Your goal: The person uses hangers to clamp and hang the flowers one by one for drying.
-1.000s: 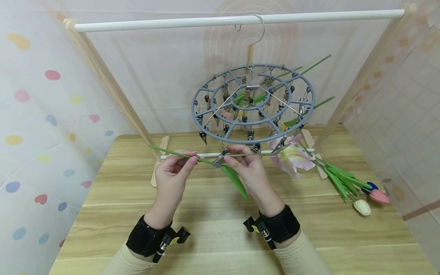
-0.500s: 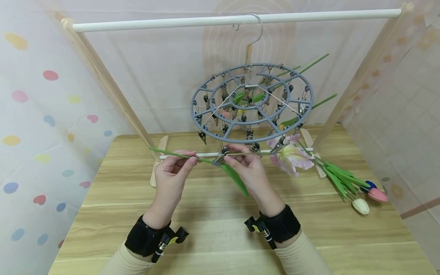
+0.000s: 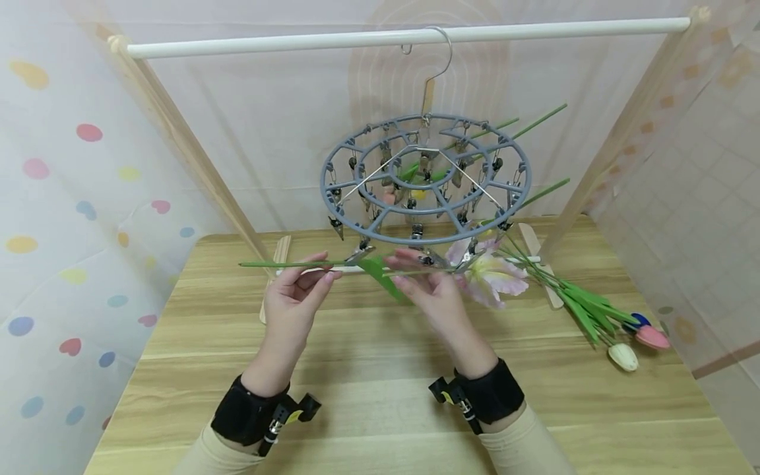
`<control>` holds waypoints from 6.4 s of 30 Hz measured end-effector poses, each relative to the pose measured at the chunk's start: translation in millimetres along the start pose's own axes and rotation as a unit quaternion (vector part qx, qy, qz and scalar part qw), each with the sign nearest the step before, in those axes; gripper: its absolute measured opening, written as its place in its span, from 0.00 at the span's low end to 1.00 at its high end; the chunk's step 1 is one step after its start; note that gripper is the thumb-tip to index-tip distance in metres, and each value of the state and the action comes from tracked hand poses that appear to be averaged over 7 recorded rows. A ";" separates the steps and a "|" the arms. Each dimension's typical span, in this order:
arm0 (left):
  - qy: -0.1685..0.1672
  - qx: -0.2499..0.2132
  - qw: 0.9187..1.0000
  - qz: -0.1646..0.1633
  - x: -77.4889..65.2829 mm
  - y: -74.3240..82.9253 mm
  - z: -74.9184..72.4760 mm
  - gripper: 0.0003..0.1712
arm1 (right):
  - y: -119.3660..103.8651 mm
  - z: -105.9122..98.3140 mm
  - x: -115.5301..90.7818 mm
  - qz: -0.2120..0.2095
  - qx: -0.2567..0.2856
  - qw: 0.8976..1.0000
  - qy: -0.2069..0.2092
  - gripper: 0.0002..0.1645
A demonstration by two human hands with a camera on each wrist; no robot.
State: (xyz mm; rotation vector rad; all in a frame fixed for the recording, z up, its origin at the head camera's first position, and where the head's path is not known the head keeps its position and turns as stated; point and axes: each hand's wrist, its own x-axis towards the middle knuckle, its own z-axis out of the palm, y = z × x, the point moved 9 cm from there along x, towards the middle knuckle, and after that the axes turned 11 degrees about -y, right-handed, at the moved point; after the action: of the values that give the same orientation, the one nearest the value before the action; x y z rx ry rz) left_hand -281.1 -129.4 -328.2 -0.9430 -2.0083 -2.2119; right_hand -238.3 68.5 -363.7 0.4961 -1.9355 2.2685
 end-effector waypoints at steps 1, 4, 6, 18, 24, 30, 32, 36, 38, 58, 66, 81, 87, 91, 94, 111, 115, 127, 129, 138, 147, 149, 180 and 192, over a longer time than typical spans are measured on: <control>0.015 0.003 1.000 -0.001 -4.0 -2.1 2.3 0.20 | 1.5 -3.5 -3.1 0.011 -0.008 1.000 -0.010 0.25; 0.044 0.010 0.999 0.003 -13.0 -5.3 6.2 0.19 | 4.7 -8.5 -9.6 0.034 -0.034 0.998 -0.044 0.22; 0.047 0.017 0.999 0.002 -14.1 -6.2 3.8 0.18 | 6.6 -6.4 -11.2 0.039 -0.061 0.995 -0.063 0.19; 0.057 0.023 0.998 -0.004 -18.3 -12.8 -8.5 0.19 | 10.8 -2.2 -34.1 -0.016 -0.145 0.963 -0.225 0.14; 0.080 0.052 0.995 -0.030 -19.7 -23.2 -28.8 0.18 | 22.2 -20.8 -55.4 0.013 -0.197 0.942 -0.271 0.16; 0.118 0.095 0.987 -0.062 -18.7 -36.9 -62.7 0.18 | 30.7 -57.6 -78.4 0.068 -0.246 0.930 -0.266 0.16; 0.130 0.112 0.983 -0.065 -17.7 -39.5 -74.4 0.18 | 31.7 -71.5 -85.3 0.080 -0.261 0.925 -0.263 0.16; 0.156 0.151 0.974 -0.063 -15.6 -40.4 -93.9 0.19 | 28.9 -100.5 -94.9 0.099 -0.306 0.915 -0.242 0.15; 0.171 0.168 0.969 -0.058 -13.9 -40.0 -102.5 0.21 | 25.1 -113.8 -97.3 0.108 -0.332 0.909 -0.226 0.15; 0.208 0.267 0.939 -0.069 2.0 -53.9 -147.1 0.35 | 15.2 -227.0 -105.3 0.252 -0.538 0.804 0.032 0.29; 0.170 0.235 0.951 -0.109 11.1 -44.5 -138.4 0.34 | 29.8 -245.5 -100.6 0.283 -0.572 0.769 0.017 0.34; 0.157 0.231 0.953 -0.116 31.3 -59.1 -155.7 0.27 | 45.3 -261.9 -87.5 0.280 -0.607 0.744 0.022 0.26; 0.152 0.272 0.942 -0.122 34.4 -68.1 -164.3 0.22 | 46.0 -256.4 -75.4 0.253 -0.649 0.717 0.014 0.19; 0.142 0.288 0.939 -0.121 36.2 -68.0 -166.0 0.20 | 51.7 -255.8 -69.2 0.270 -0.656 0.705 0.002 0.18; 0.136 0.302 0.936 -0.120 37.2 -66.8 -165.4 0.19 | 54.7 -258.3 -67.5 0.284 -0.653 0.702 0.002 0.16; 0.135 0.337 0.924 -0.117 38.0 -65.8 -166.3 0.17 | 33.8 -270.6 -81.8 0.280 -0.625 0.727 0.043 0.15; 0.134 0.336 0.925 -0.119 38.5 -65.5 -165.4 0.18 | 23.2 -267.2 -85.7 0.258 -0.630 0.730 0.061 0.14; 0.133 0.335 0.925 -0.121 39.9 -66.5 -165.1 0.18 | -8.4 -255.7 -92.0 0.196 -0.610 0.759 0.119 0.13; 0.131 0.332 0.926 -0.123 39.9 -67.6 -165.2 0.18 | -13.2 -254.1 -92.5 0.188 -0.610 0.759 0.129 0.13; 0.139 0.320 0.929 -0.125 38.6 -68.1 -165.4 0.19 | -29.4 -245.6 -102.7 0.143 -0.603 0.769 0.160 0.12; 0.139 0.275 0.941 -0.142 34.4 -66.0 -162.4 0.24 | -43.1 -237.0 -114.9 0.119 -0.582 0.781 0.192 0.13; 0.137 0.259 0.945 -0.146 33.3 -64.4 -159.8 0.25 | -47.3 -233.7 -116.6 0.102 -0.582 0.782 0.201 0.12; 0.166 0.159 0.973 0.006 3.4 2.5 -86.2 0.28 | -120.8 -163.8 -136.1 -0.211 -0.509 0.759 0.347 0.07; 0.099 0.109 0.988 0.040 -3.6 -19.1 -62.0 0.22 | -133.4 -76.9 -126.9 -0.382 -0.449 0.768 0.250 0.20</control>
State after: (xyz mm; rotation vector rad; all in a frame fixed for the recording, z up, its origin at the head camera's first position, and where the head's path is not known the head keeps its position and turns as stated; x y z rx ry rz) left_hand -311.7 -183.6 -346.8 -0.7360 -2.0296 -1.9108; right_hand -92.4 182.4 -289.3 0.3671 -1.7640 0.7210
